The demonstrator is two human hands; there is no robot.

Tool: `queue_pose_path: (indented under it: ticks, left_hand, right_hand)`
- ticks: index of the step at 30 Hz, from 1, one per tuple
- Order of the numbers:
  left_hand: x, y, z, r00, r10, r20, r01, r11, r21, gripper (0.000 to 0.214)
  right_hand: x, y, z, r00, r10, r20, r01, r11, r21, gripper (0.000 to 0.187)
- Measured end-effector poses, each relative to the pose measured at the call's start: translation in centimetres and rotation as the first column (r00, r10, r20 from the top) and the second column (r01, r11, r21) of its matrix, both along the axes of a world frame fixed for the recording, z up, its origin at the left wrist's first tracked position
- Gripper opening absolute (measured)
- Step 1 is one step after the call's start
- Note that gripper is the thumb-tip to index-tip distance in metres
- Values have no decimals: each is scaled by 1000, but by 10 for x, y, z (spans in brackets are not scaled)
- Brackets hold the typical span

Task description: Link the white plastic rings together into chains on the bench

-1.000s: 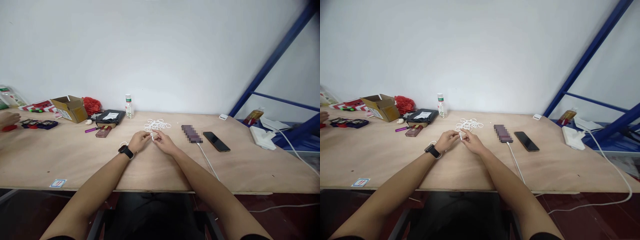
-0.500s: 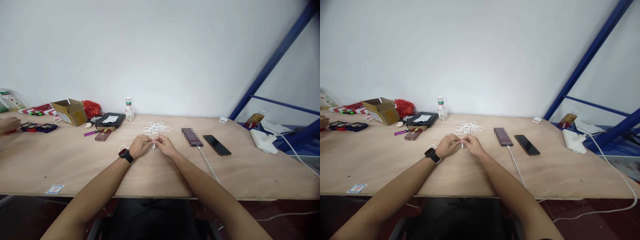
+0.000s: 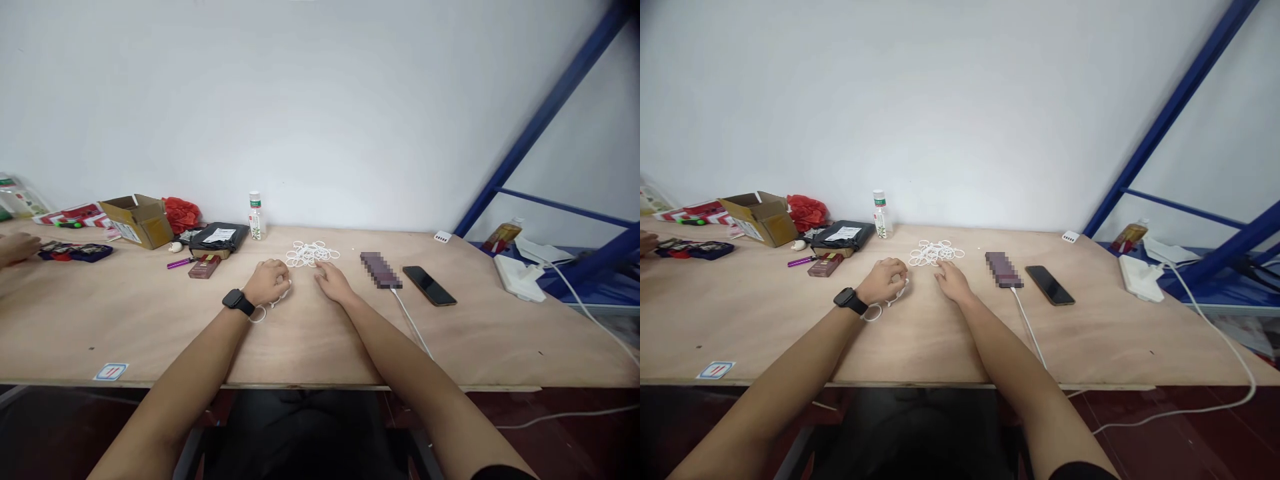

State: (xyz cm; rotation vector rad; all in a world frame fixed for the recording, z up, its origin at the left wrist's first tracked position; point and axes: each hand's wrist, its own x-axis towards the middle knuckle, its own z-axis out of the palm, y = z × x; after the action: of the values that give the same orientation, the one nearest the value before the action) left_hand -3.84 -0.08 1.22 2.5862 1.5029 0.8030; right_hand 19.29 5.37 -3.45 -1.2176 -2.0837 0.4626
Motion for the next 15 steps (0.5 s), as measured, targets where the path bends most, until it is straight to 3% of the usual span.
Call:
queue_pose_path:
  ticks: [6,11,15]
  left_hand:
    - [8,1,-9,998,-28,-53,26,998,-53,35]
    - [13,4,-21,986,-156,-67,147,983,-113,31]
    - [10,4,-23,986,-115,-121,99,987,-129,23]
  right_hand:
    - [-6,0,0,963,56,262,-58,998,0,57]
    - [-4,-7,1,974,17,225,-18,1000,3,54]
    - [-2,-8,3,980,-14,198,23,999,-42,56]
